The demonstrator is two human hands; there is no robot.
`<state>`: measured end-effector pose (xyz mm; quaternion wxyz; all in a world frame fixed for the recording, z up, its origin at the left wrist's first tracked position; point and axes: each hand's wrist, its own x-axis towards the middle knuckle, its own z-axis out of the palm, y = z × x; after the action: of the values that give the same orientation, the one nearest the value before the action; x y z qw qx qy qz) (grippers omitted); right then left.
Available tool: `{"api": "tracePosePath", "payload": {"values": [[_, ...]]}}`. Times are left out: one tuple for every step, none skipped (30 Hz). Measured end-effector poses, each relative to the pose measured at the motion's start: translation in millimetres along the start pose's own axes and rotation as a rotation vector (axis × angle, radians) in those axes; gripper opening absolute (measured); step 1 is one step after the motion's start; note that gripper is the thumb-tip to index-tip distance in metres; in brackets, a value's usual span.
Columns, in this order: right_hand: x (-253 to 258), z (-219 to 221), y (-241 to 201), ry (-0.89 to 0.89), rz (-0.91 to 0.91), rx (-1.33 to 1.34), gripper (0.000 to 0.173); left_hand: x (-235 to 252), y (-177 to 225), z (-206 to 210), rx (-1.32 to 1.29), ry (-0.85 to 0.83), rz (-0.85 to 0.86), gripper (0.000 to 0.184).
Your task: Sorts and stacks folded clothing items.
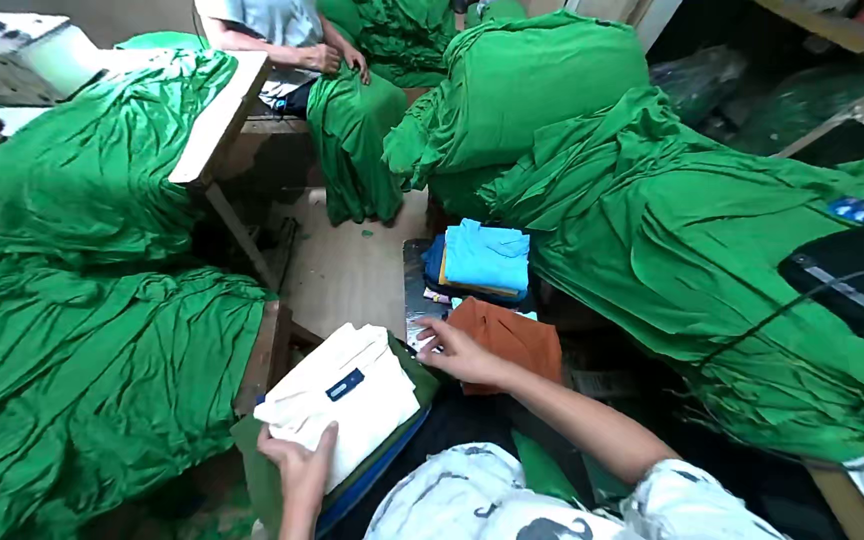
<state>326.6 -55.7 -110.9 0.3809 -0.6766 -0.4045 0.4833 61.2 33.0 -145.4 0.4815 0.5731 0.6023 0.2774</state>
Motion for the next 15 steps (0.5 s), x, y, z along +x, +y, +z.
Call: {"api": "tracePosePath", "payload": {"values": [[-14, -12, 6, 0.108, -0.009, -0.013, 0.057, 0, -4, 0, 0.011, 0.008, 0.031, 0.114], [-28, -25, 16, 0.226, 0.005, -0.033, 0.055, -2, -4, -1, -0.001, 0.015, 0.063, 0.113], [-41, -37, 30, 0.349, 0.048, -0.057, 0.055, -4, -1, 0, -0.021, 0.025, 0.097, 0.111], [-54, -48, 48, 0.477, 0.107, -0.086, 0.057, -6, 4, 1, -0.039, 0.029, 0.133, 0.11], [-65, -57, 68, 0.597, 0.18, -0.103, 0.06, -9, 8, 2, -0.048, 0.026, 0.165, 0.109], [-77, -63, 88, 0.7, 0.256, -0.098, 0.064, -10, 10, 3, -0.035, 0.026, 0.191, 0.109], [-87, -66, 106, 0.776, 0.339, -0.057, 0.067, -10, 8, 3, -0.009, 0.031, 0.225, 0.109], [-96, -68, 119, 0.813, 0.435, 0.023, 0.068, -8, 3, 4, 0.029, 0.04, 0.256, 0.109], [-102, -67, 125, 0.81, 0.539, 0.137, 0.067, -5, -4, 4, 0.059, 0.054, 0.278, 0.108], [-106, -67, 125, 0.782, 0.634, 0.267, 0.061, -3, -9, 4, 0.077, 0.066, 0.288, 0.108], [-107, -68, 124, 0.741, 0.707, 0.382, 0.055, -3, -12, 4, 0.092, 0.076, 0.295, 0.107], [-107, -70, 124, 0.691, 0.752, 0.474, 0.051, -3, -12, 3, 0.114, 0.086, 0.308, 0.107], [-108, -74, 126, 0.654, 0.769, 0.525, 0.049, -5, -11, 1, 0.141, 0.092, 0.319, 0.106], [-108, -77, 129, 0.635, 0.769, 0.541, 0.047, -6, -10, -1, 0.17, 0.099, 0.317, 0.105], [-107, -80, 130, 0.629, 0.762, 0.531, 0.046, -8, -8, -3, 0.195, 0.111, 0.306, 0.103]]}}
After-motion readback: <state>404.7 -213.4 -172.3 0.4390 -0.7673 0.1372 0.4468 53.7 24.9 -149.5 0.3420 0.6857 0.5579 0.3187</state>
